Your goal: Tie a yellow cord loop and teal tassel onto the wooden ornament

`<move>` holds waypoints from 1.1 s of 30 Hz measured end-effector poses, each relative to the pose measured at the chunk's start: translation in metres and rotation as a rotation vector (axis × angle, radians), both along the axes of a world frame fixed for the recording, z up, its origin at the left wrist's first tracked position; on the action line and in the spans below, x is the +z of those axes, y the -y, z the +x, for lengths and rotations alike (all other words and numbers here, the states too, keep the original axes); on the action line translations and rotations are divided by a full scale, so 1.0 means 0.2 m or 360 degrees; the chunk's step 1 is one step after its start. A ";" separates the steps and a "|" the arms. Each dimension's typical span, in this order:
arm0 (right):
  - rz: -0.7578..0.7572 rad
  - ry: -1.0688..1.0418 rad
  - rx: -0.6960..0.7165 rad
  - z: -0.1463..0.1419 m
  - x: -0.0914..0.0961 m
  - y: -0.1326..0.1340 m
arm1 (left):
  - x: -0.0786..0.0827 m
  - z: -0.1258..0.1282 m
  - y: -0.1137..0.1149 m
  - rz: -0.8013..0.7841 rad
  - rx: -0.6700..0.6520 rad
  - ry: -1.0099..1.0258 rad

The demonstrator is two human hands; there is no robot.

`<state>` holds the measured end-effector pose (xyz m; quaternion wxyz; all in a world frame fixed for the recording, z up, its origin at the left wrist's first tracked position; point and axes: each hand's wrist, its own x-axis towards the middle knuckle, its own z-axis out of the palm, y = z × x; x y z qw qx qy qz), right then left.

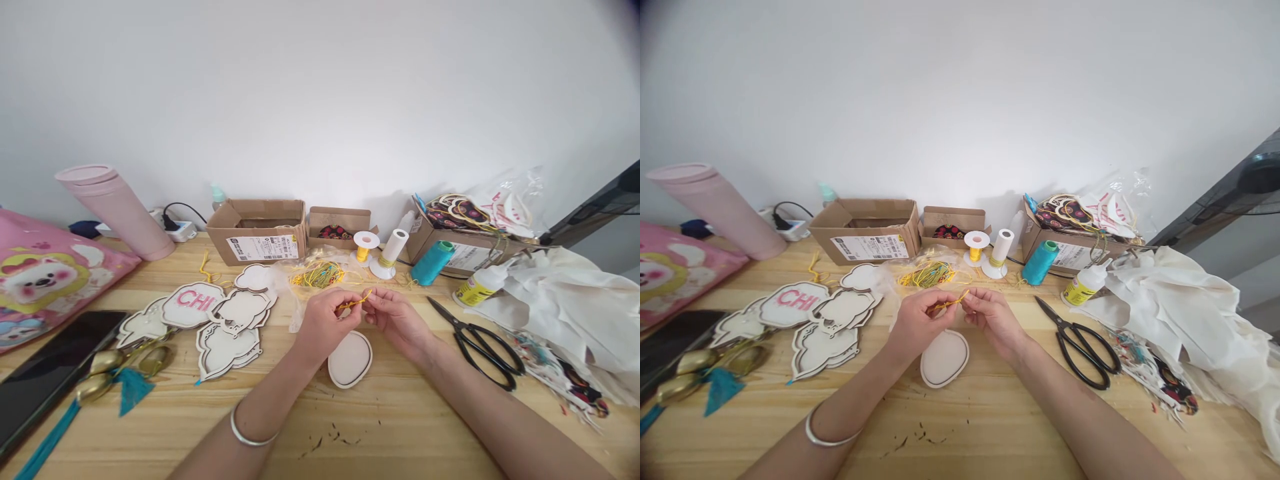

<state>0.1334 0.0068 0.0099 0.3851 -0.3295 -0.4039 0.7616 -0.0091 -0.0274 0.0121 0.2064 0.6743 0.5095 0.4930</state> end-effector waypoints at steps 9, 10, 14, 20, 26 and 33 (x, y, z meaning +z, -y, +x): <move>-0.0095 -0.0053 0.0018 0.01 0.04 0.00 | 0.00 -0.01 0.00 0.0012 0.0047 -0.0016; -0.0092 -0.0060 0.0018 0.01 0.04 0.00 | 0.00 -0.01 0.00 0.0005 0.0045 0.0000; -0.0056 -0.0058 0.0007 0.01 0.04 0.00 | -0.01 -0.01 0.00 0.0008 0.0060 0.0063; 0.0043 0.0049 -0.0027 0.00 0.03 0.01 | -0.01 -0.01 -0.01 -0.0003 0.0054 0.0084; 0.0065 0.0057 -0.0109 -0.01 0.02 0.01 | -0.01 -0.01 0.00 -0.0014 0.0004 0.0055; -0.0098 0.0014 -0.0123 0.00 0.02 0.00 | -0.01 0.00 0.00 -0.0006 -0.0001 0.0110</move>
